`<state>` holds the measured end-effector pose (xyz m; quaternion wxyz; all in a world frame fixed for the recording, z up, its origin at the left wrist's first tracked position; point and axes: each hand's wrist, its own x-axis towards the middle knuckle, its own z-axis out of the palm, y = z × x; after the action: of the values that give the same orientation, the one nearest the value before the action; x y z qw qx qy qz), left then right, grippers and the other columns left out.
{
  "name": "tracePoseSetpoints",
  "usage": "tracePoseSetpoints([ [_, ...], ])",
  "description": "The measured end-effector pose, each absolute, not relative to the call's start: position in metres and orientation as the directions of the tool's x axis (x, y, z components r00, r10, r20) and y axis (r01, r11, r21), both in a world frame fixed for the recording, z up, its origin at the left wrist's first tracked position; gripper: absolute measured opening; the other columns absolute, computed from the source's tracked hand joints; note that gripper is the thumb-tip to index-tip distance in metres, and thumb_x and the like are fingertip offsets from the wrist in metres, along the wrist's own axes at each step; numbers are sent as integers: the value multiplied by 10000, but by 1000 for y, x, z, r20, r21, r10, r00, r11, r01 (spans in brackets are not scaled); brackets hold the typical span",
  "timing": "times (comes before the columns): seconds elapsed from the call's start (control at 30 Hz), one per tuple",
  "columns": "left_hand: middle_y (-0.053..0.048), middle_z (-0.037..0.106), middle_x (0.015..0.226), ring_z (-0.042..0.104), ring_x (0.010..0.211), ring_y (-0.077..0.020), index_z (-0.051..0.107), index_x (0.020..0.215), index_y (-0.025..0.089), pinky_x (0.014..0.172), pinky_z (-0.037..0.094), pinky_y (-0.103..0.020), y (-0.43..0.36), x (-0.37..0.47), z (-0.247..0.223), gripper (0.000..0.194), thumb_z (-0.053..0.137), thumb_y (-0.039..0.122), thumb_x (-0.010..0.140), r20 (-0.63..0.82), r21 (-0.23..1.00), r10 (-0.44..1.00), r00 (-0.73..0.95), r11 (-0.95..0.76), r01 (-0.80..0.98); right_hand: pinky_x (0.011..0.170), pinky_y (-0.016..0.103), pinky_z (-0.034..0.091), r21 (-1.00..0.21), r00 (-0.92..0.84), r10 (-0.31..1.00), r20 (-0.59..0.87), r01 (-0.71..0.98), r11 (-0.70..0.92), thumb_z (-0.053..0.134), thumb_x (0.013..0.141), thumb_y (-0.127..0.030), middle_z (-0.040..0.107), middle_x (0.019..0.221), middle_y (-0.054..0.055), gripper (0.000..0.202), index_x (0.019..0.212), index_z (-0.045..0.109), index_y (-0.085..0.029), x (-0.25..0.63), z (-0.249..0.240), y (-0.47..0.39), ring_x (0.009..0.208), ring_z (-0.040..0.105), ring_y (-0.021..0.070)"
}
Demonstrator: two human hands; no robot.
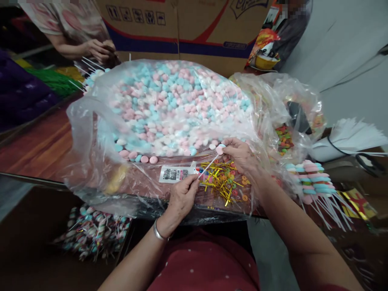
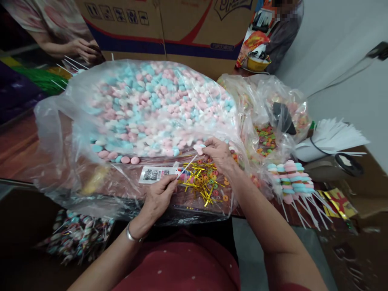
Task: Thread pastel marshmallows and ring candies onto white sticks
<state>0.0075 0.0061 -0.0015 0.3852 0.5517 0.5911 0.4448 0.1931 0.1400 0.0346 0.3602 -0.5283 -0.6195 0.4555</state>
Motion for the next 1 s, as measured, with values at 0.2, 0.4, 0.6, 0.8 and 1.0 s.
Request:
tracePoseSetpoints([
  [0.2, 0, 668, 675, 597, 633, -138, 713, 928, 182, 671, 461, -239, 7, 9, -2, 235, 503, 264, 864, 58, 929, 993, -100, -17, 369, 410, 172, 406, -990, -173, 976, -131, -30, -139, 737, 551, -251, 641, 618, -38, 273, 751, 568, -174, 189, 46, 128, 464, 543, 65],
  [0.4, -5, 683, 704, 616, 659, -138, 708, 924, 180, 677, 465, -232, 7, 9, -1, 226, 501, 254, 869, 69, 925, 992, -104, -24, 380, 426, 178, 427, -995, -187, 977, -105, 22, -102, 754, 550, -266, 629, 589, -51, 298, 767, 571, -177, 187, 49, 126, 456, 548, 67],
  [0.6, -14, 691, 698, 635, 667, -148, 718, 925, 176, 683, 486, -241, 7, 8, -5, 231, 513, 261, 862, 79, 925, 991, -109, -32, 380, 539, 217, 481, -997, -246, 969, -11, 74, 7, 742, 630, -319, 631, 680, -45, 255, 793, 588, -198, 186, 46, 119, 570, 570, 80],
  [0.8, -13, 686, 687, 624, 654, -147, 720, 921, 187, 676, 491, -242, 6, 8, -8, 226, 517, 266, 859, 101, 931, 989, -104, -58, 361, 659, 262, 490, -969, -321, 942, 97, 184, 162, 660, 743, -329, 635, 766, -23, 181, 870, 617, -207, 190, 32, 115, 690, 588, 110],
  [1.0, 19, 606, 604, 553, 581, -130, 692, 880, 188, 600, 432, -225, 7, 9, -3, 212, 495, 263, 860, 58, 925, 992, -110, -12, 381, 715, 278, 485, -921, -308, 931, 196, 267, 282, 612, 804, -360, 623, 820, -8, 184, 924, 619, -221, 186, 21, 106, 743, 590, 131],
])
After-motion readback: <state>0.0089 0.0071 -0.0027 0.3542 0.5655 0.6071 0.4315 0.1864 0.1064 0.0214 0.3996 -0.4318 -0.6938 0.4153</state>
